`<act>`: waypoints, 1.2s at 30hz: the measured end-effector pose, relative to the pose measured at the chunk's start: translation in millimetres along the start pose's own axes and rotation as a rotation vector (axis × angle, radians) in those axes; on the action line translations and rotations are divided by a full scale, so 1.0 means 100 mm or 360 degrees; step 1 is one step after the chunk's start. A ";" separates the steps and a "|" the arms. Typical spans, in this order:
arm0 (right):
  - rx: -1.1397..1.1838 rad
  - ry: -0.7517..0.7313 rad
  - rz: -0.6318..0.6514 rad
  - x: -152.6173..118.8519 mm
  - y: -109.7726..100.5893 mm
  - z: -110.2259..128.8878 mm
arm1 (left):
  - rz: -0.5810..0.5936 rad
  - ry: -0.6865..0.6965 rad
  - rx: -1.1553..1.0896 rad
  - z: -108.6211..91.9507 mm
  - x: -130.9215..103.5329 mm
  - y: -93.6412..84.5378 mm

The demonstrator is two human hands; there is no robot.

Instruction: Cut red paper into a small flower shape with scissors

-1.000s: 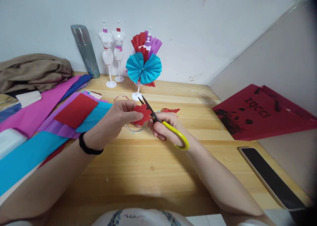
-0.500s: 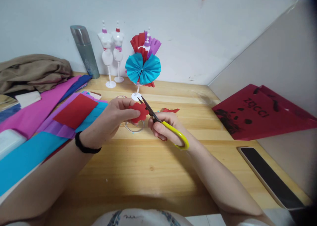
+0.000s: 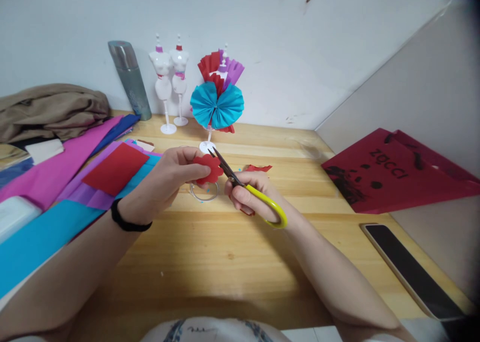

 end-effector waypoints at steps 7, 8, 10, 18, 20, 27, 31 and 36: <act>0.0003 0.0032 0.0003 -0.01 0.00 -0.01 | -0.0047 -0.0009 0.0037 -0.01 0.00 -0.06; 0.0002 0.0033 0.0000 -0.01 0.00 -0.01 | -0.0044 -0.0005 0.0050 -0.02 0.00 -0.07; 0.0008 0.0033 0.0000 -0.01 0.01 0.00 | -0.0027 0.0004 0.0067 -0.03 0.00 -0.06; 0.0009 0.0023 -0.0008 -0.01 0.02 0.03 | -0.0002 0.0001 0.0075 -0.04 0.01 -0.06; 0.0005 0.0026 -0.0010 -0.01 0.02 0.04 | 0.0002 0.0006 0.0080 -0.05 0.01 -0.06; 0.0037 0.0032 -0.0003 -0.01 0.04 0.07 | -0.0021 0.0034 0.0099 -0.07 0.01 -0.12; 0.0023 0.0029 0.0012 0.00 0.04 0.06 | -0.0025 0.0049 0.0115 -0.06 0.02 -0.14; -0.0005 0.0013 0.0059 -0.01 0.05 0.07 | -0.0057 0.0049 0.0101 -0.07 0.02 -0.16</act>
Point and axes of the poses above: each hand's wrist, its own x-axis towards the middle knuckle, its own y-axis out of the palm, z = x × y, the point moved 10 cm from there along x, towards the middle knuckle, and after that the axes turned 13 degrees about x, right-handed, at the moved point
